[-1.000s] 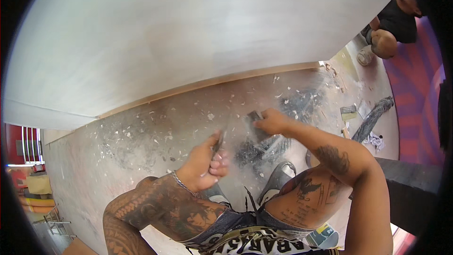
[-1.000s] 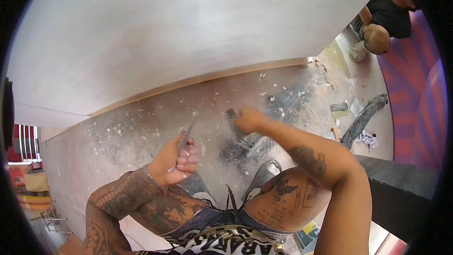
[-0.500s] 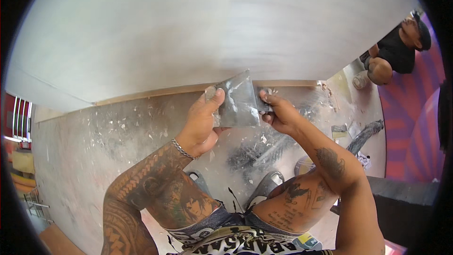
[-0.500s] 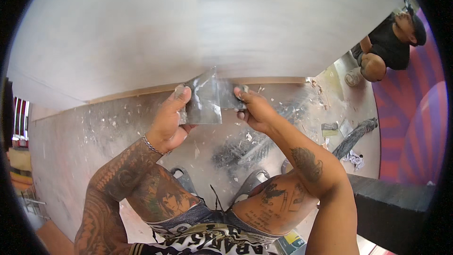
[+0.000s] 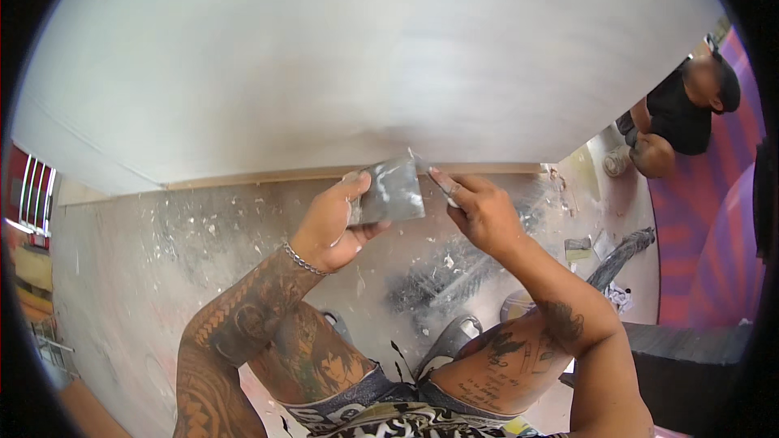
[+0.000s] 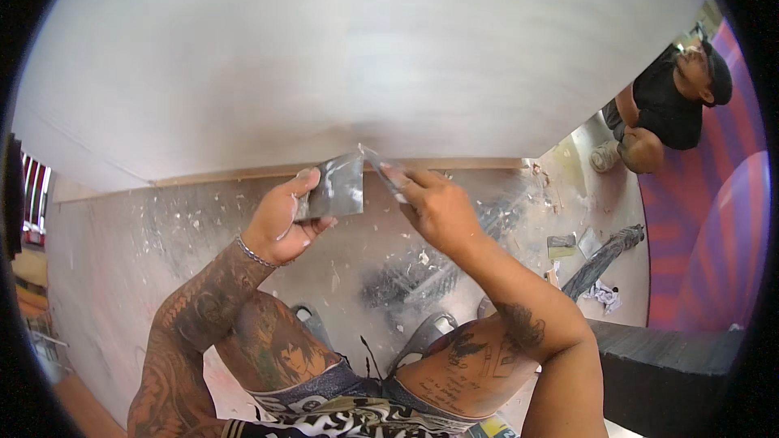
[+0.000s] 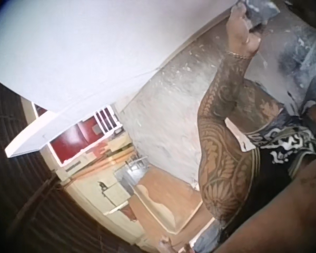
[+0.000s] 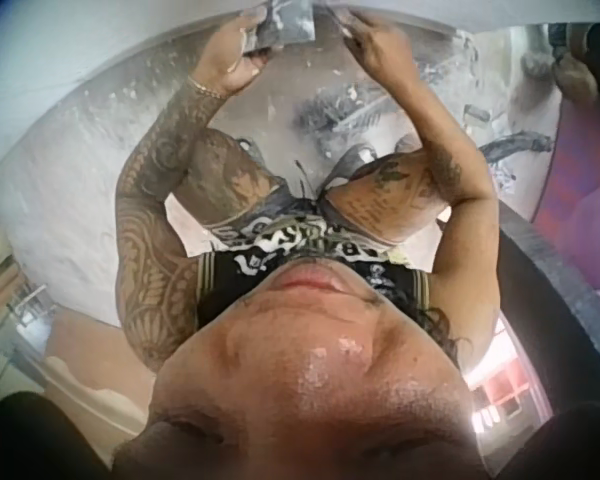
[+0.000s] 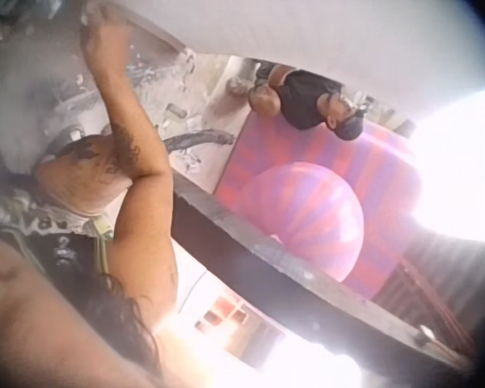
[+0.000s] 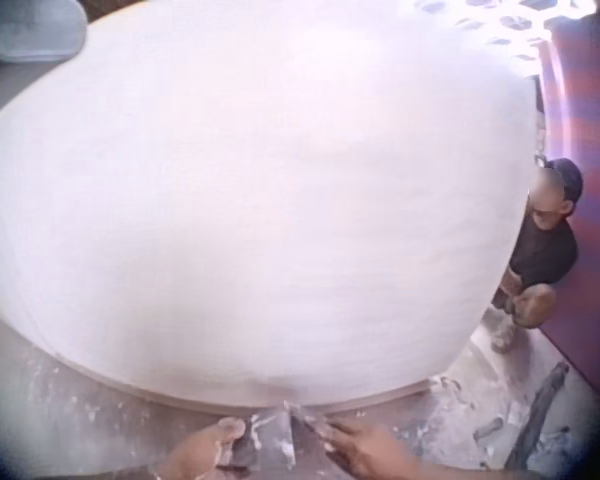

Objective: Applying wall putty or joint compound to a white wall using scrapers and spatulas.

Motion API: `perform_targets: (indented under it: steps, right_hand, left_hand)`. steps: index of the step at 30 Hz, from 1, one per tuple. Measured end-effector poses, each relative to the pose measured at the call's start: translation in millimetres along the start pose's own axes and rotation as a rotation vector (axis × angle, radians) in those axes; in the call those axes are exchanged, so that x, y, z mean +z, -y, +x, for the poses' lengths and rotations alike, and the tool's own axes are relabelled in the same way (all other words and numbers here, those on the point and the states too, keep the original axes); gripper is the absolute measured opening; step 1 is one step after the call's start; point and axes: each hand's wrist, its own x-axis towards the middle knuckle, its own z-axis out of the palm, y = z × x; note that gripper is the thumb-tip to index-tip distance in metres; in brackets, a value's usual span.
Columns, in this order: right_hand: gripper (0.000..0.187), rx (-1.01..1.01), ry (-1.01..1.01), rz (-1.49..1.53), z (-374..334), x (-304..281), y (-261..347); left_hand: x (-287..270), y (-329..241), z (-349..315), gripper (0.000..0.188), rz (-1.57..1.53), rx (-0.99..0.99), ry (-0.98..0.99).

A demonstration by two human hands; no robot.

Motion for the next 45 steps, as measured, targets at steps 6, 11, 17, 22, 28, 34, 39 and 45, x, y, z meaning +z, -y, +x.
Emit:
perform_targets:
  steps: [6,11,17,22,28,34,39,45]
  right_hand:
    - [0.026,0.496,0.155,0.133,-4,-17,-17]
    - [0.031,0.733,-0.315,0.666,-3,-12,-23]
    - [0.021,0.273,-0.362,0.744,10,11,42]
    - [0.02,0.306,-0.196,0.75,12,16,2]
    - [0.019,0.219,-0.182,0.731,8,34,23]
    - [0.031,0.293,-0.042,0.698,9,-37,30]
    - [0.036,0.129,-0.237,0.471,9,20,25]
    - [0.043,0.502,0.085,0.379,15,-10,27]
  left_hand:
    - [6,-6,11,0.027,0.122,0.184,-0.006]
    - [21,23,15,0.033,1.183,1.117,-0.178]
    - [24,47,14,0.044,1.186,1.144,0.036]
    - [22,25,33,0.046,1.002,1.177,-0.156]
    - [16,47,42,0.047,1.102,1.128,-0.057]
    - [-6,-8,47,0.048,0.642,0.992,-0.209]
    - [14,46,31,0.047,0.863,0.849,-0.064]
    - [3,47,27,0.045,0.806,0.771,-0.021]
